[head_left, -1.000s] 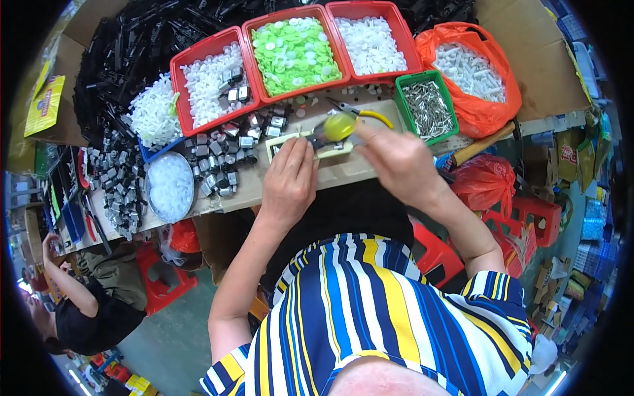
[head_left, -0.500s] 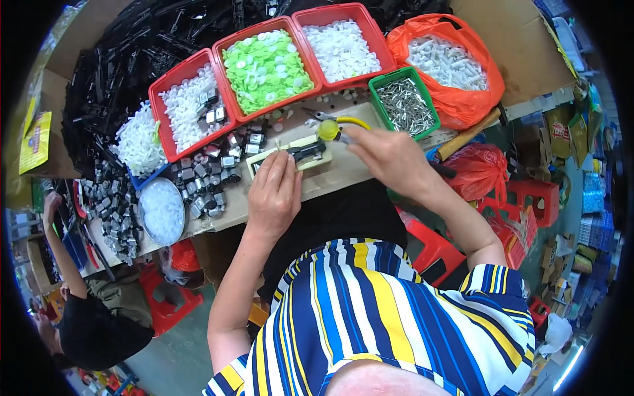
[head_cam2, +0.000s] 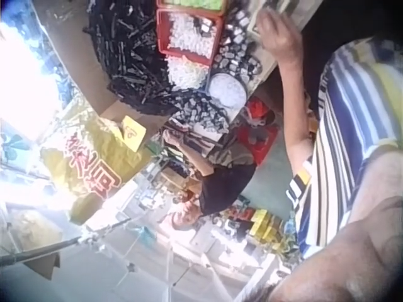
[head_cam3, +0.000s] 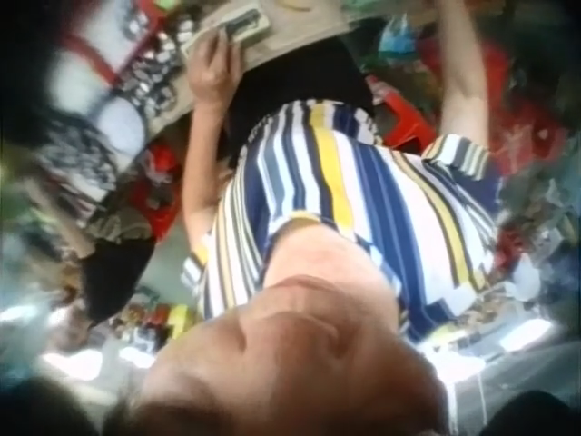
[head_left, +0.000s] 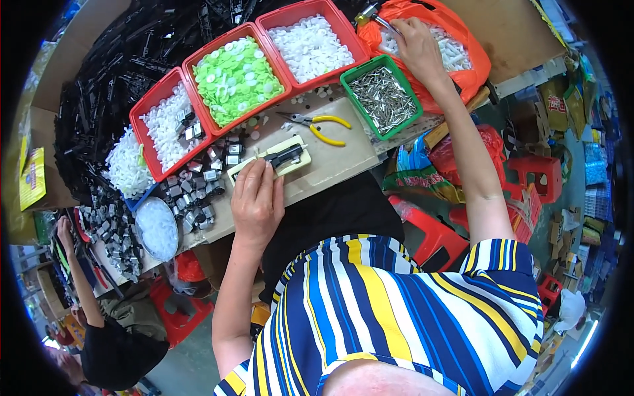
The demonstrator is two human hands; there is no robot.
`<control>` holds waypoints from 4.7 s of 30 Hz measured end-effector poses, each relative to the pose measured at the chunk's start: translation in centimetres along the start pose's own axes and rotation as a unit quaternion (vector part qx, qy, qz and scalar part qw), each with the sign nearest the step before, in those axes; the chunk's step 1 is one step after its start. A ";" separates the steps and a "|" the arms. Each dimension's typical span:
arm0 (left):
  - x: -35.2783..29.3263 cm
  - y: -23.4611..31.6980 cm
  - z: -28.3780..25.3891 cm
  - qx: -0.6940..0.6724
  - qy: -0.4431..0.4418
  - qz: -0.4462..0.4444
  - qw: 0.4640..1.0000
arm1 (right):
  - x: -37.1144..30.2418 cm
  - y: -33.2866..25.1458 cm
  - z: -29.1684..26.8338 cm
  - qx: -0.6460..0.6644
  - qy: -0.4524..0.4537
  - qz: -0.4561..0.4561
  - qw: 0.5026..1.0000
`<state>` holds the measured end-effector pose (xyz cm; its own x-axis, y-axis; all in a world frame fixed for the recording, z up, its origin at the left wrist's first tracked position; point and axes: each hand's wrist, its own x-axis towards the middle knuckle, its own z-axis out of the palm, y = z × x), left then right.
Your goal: Assembling small toy parts using hands and tools at a factory workbench.
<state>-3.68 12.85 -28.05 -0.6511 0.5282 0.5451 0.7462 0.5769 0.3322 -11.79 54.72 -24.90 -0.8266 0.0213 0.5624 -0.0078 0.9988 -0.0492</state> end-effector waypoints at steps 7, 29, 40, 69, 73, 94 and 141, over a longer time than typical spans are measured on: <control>-0.1 0.0 0.0 -0.003 0.002 -0.006 1.000 | -5.5 -8.3 -6.7 0.140 -0.005 -0.024 0.990; -0.4 -0.1 0.5 -0.005 -0.004 0.004 1.000 | -12.0 -14.1 -2.8 0.053 -0.004 -0.001 0.999; -1.5 -1.3 -1.4 0.045 -0.015 -0.030 0.998 | -17.9 -1.5 -8.3 0.090 0.126 0.244 0.957; -0.2 0.0 -0.1 -0.022 0.038 -0.007 0.999 | -49.7 10.2 6.0 0.202 -0.345 0.458 0.794; -0.2 0.1 0.2 -0.017 0.022 -0.008 1.000 | -49.0 9.5 5.6 0.171 -0.347 0.465 0.796; 0.8 -0.1 -0.5 -0.031 0.003 -0.008 0.999 | -51.3 10.8 7.5 0.221 -0.332 0.465 0.790; 0.2 0.0 -4.2 -0.447 -0.034 -0.340 0.826 | -6.3 -19.8 -9.3 0.208 -0.270 -0.080 0.937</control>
<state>-3.23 10.33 -24.68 -0.9458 0.3228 -0.0371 -0.0119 0.0798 0.9967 -1.19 35.20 -19.78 -0.9593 -0.2654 0.0966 -0.2820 0.8805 -0.3809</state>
